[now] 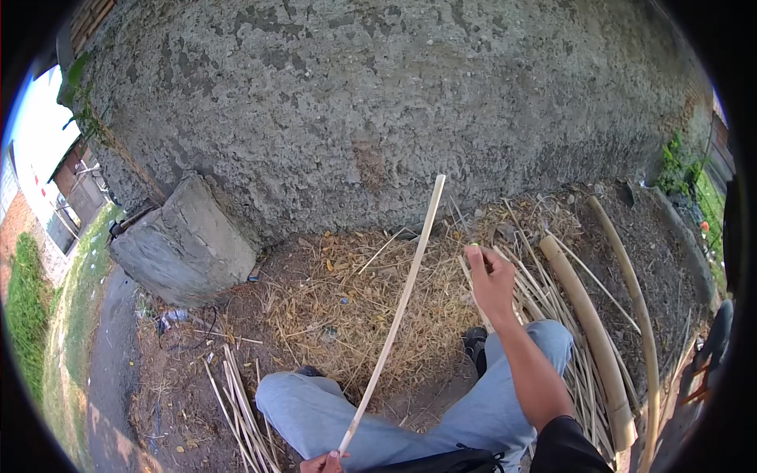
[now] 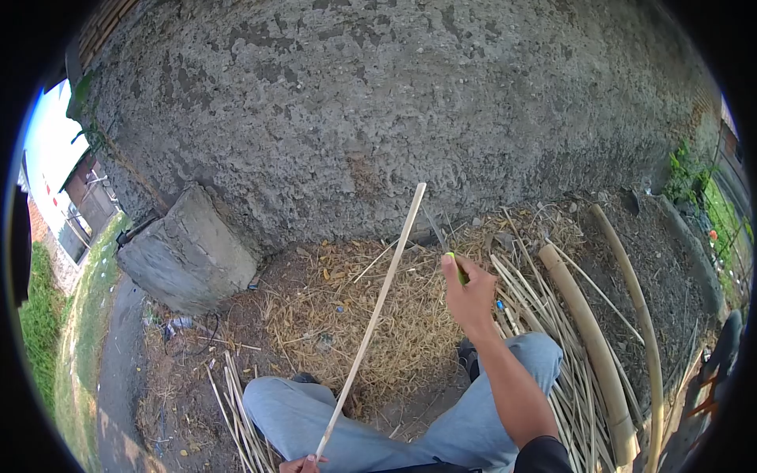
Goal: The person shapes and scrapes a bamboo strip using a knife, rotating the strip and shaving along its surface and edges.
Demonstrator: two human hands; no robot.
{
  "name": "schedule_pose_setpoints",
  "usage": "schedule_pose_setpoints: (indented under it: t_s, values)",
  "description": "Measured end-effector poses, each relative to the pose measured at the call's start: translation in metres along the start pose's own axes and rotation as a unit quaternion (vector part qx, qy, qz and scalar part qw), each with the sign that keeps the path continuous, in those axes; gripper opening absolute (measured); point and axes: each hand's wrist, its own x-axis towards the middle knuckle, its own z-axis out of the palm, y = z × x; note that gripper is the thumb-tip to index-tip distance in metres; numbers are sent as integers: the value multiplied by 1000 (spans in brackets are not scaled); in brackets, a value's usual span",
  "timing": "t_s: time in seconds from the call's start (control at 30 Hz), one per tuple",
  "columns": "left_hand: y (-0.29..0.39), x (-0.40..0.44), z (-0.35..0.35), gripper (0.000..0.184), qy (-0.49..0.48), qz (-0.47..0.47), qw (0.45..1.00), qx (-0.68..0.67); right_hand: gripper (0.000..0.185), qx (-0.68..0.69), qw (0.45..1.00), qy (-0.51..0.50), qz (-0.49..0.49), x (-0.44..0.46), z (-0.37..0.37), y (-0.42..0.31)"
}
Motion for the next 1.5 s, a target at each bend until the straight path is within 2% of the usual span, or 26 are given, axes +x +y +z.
schedule_pose_setpoints:
  t_s: [0.07,0.17,0.23,0.37,0.43,0.47,0.53,0.6,0.67,0.73,0.8,0.87,0.93,0.97,1.0,1.07,1.23,1.3,1.37,1.5]
  values:
    - [-11,2,0,30,7,-15,1000,-14,38,104,962,-159,197,-25,1,-27]
    - [-32,8,5,27,16,-36,998,-42,38,174,945,-210,180,-57,20,-25]
    - [-28,8,7,27,20,-45,997,-51,39,204,916,-261,225,-67,28,-23]
    - [-16,8,10,28,23,-1,1000,17,35,240,917,-240,208,-69,29,-24]
    - [-13,9,12,28,23,7,999,46,30,118,928,-279,219,-68,27,-19]
    - [-11,10,13,28,30,23,998,49,30,118,927,-280,221,-69,28,-18]
    - [-8,10,15,29,37,37,997,52,25,185,921,-273,208,-70,30,-18]
    - [-8,11,17,30,79,58,989,115,24,197,920,-266,213,-71,33,-15]
    - [-7,11,17,32,79,60,988,119,23,208,918,-259,218,-71,31,-16]
    - [-2,11,15,33,81,62,987,122,25,210,902,-251,281,-60,24,-28]
    - [8,8,13,37,65,-21,996,58,26,246,891,-217,315,-48,20,-26]
    - [-3,10,10,38,76,2,995,63,27,281,876,-182,347,-34,14,-24]
    - [-5,10,9,40,88,27,994,66,28,224,905,-139,333,-21,9,-22]
    - [-4,10,8,40,96,31,992,72,24,199,926,-132,293,-17,9,-18]
    - [-4,10,8,40,103,36,991,79,24,199,926,-134,293,-17,11,-14]
    - [-15,11,6,40,113,47,988,91,24,150,972,-91,156,-18,17,-6]
    - [-15,9,5,40,125,49,986,98,29,180,951,-127,215,-28,22,-4]
    - [-8,9,5,38,138,75,976,154,30,207,942,-133,229,-32,24,-12]
    - [-4,7,5,38,136,69,977,153,23,203,919,-185,282,-34,21,-23]
    - [0,11,9,34,140,72,973,172,26,278,893,-205,288,-44,26,-27]
